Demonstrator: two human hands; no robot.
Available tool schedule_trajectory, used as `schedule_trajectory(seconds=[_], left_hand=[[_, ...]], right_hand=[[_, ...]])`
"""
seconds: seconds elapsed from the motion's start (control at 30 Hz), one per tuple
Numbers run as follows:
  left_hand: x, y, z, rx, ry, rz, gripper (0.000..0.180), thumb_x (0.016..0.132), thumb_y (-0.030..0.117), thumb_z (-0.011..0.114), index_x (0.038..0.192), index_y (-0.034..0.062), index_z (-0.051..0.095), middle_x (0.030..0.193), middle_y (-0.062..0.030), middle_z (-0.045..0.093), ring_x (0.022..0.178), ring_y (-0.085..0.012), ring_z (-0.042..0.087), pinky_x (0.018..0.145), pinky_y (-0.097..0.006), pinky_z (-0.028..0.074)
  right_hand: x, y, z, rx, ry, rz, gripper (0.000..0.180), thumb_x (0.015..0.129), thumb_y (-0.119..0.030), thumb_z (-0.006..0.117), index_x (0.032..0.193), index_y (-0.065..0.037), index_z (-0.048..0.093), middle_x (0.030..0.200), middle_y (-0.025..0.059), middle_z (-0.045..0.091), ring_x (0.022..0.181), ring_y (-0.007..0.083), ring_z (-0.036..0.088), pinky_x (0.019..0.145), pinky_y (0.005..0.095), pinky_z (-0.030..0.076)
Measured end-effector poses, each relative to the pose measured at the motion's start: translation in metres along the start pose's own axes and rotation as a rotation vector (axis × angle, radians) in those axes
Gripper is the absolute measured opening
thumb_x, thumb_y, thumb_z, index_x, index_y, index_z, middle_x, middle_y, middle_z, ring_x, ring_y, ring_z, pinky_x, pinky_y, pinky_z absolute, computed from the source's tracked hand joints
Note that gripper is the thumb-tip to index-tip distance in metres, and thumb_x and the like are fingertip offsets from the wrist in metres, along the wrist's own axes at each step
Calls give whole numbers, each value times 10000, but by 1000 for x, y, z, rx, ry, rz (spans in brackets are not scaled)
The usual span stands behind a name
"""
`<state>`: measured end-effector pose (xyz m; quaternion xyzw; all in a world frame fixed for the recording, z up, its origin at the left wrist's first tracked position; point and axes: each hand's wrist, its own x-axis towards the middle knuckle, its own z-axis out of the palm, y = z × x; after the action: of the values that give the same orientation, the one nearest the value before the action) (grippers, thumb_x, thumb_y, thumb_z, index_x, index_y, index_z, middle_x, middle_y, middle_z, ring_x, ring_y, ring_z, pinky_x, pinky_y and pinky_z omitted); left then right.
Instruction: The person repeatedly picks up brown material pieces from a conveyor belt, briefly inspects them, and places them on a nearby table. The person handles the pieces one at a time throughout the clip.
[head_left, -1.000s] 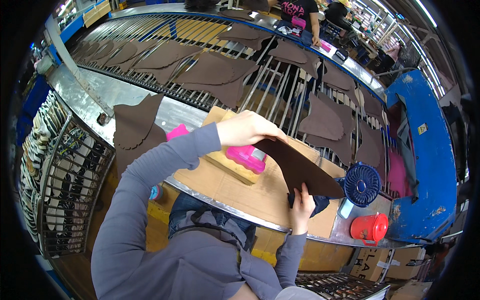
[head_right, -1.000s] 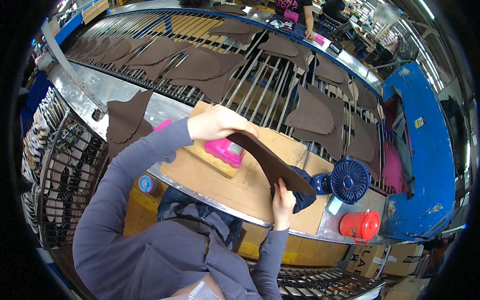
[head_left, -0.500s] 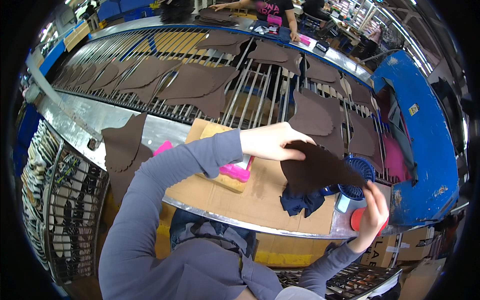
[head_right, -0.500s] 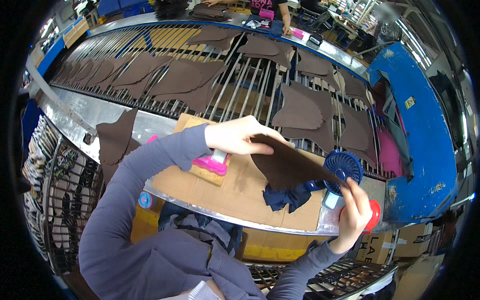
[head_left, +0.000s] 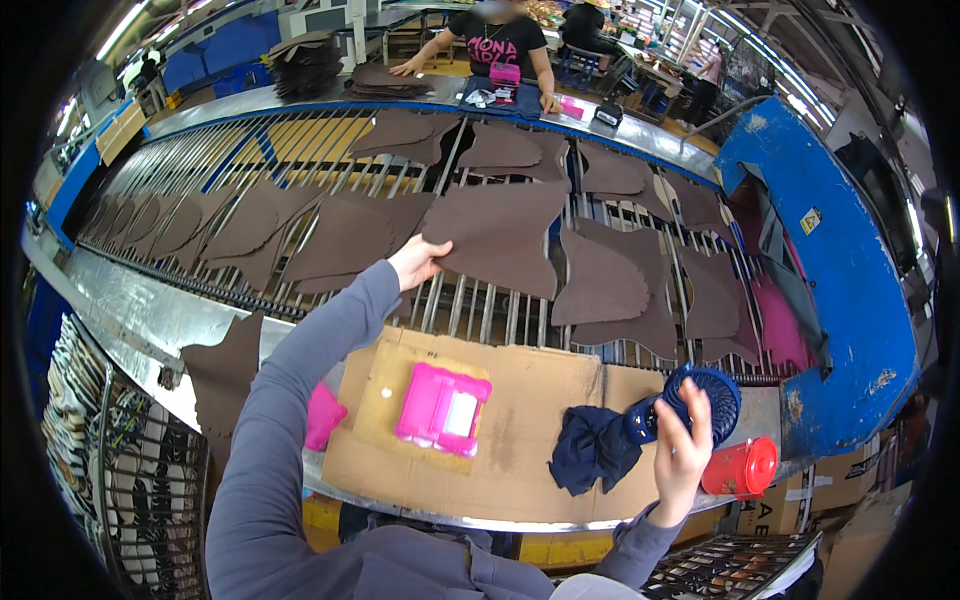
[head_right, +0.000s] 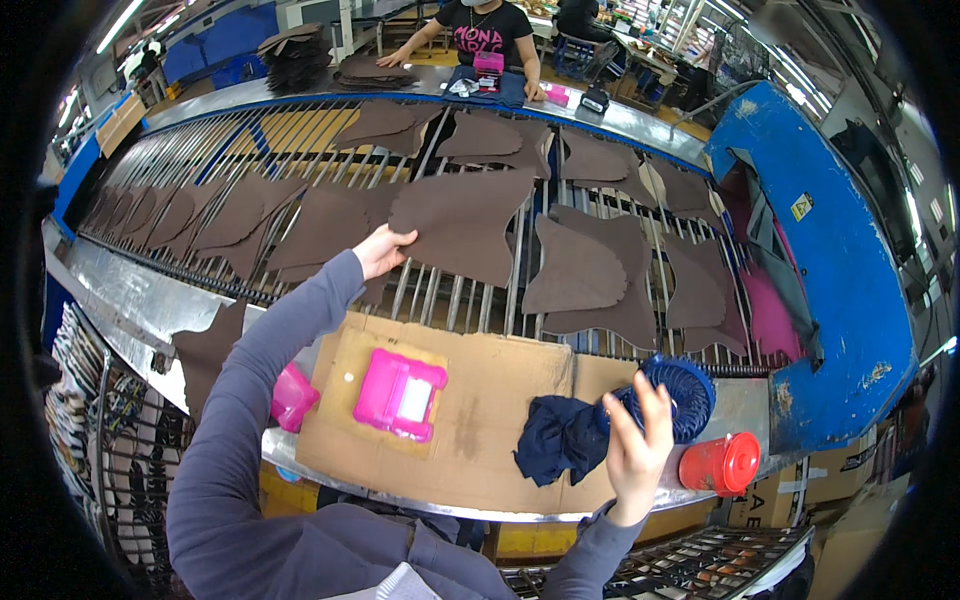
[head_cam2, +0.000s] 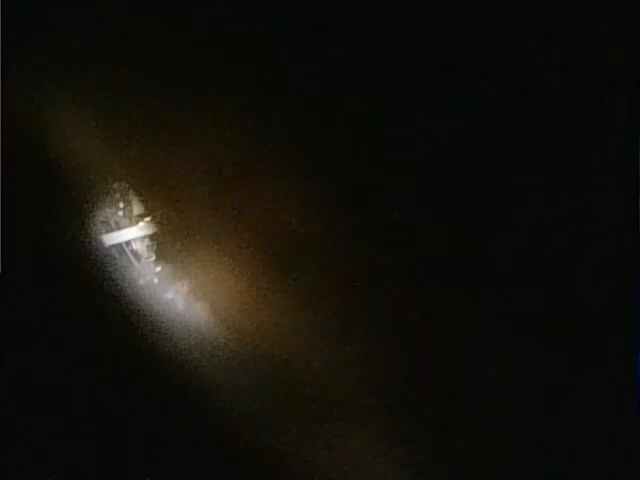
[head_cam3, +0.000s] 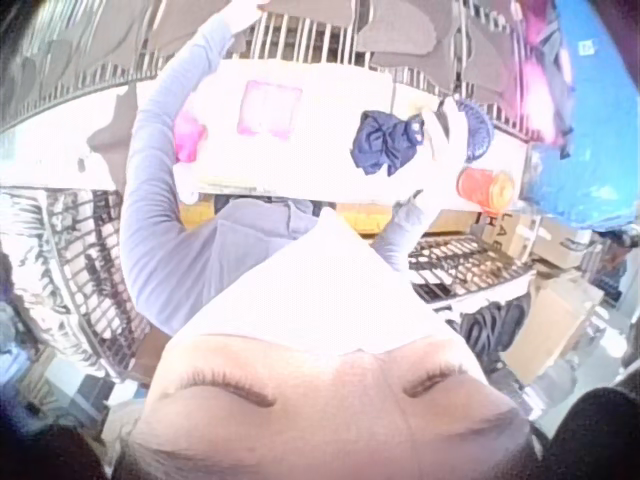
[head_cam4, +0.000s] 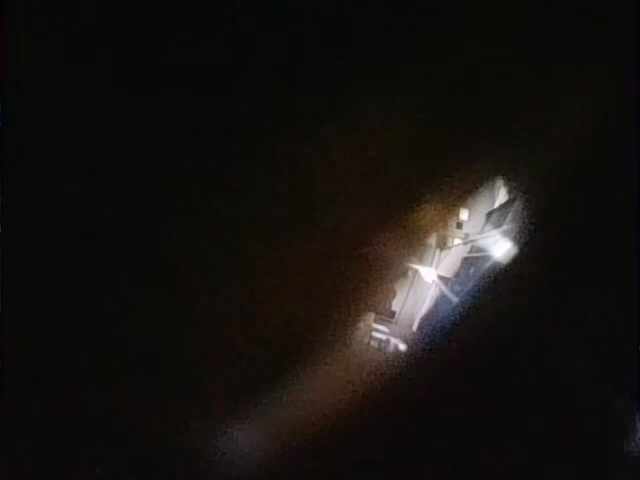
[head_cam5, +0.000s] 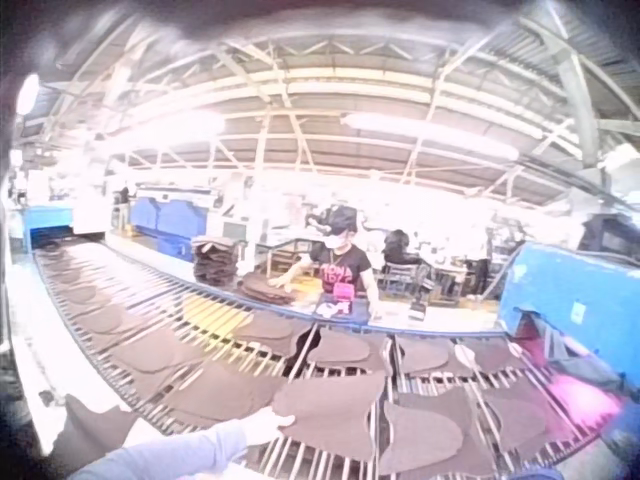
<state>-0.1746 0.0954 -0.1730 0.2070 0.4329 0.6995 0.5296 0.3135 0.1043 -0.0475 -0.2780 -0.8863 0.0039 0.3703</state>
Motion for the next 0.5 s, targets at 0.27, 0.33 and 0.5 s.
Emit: schedule_trajectory(seconds=[0.27, 0.33, 0.5], left_hand=[[51, -52, -44, 122, 270, -195, 338, 907, -10, 566, 1235, 50, 510, 1220, -96, 583, 1097, -210, 593, 939, -354, 507], [52, -55, -53, 142, 251, -216, 338, 903, 12, 583, 1229, 59, 513, 1196, -92, 599, 1058, -208, 613, 919, -346, 511], [16, -22, -47, 333, 291, -402, 469, 885, 130, 654, 1282, -14, 451, 1218, -129, 559, 1098, -224, 578, 902, -329, 496]], right_hand=[[-51, 22, 20, 43, -144, 296, 286, 830, 81, 602, 1079, -42, 671, 1323, 160, 525, 1128, 310, 570, 909, 368, 469], [-52, 23, 24, 60, -135, 333, 286, 841, 85, 585, 1083, -41, 669, 1329, 159, 521, 1131, 308, 568, 891, 364, 479], [-55, 16, 35, 89, -131, 329, 311, 834, 103, 569, 1094, -39, 663, 1346, 169, 503, 1113, 309, 574, 890, 374, 480]])
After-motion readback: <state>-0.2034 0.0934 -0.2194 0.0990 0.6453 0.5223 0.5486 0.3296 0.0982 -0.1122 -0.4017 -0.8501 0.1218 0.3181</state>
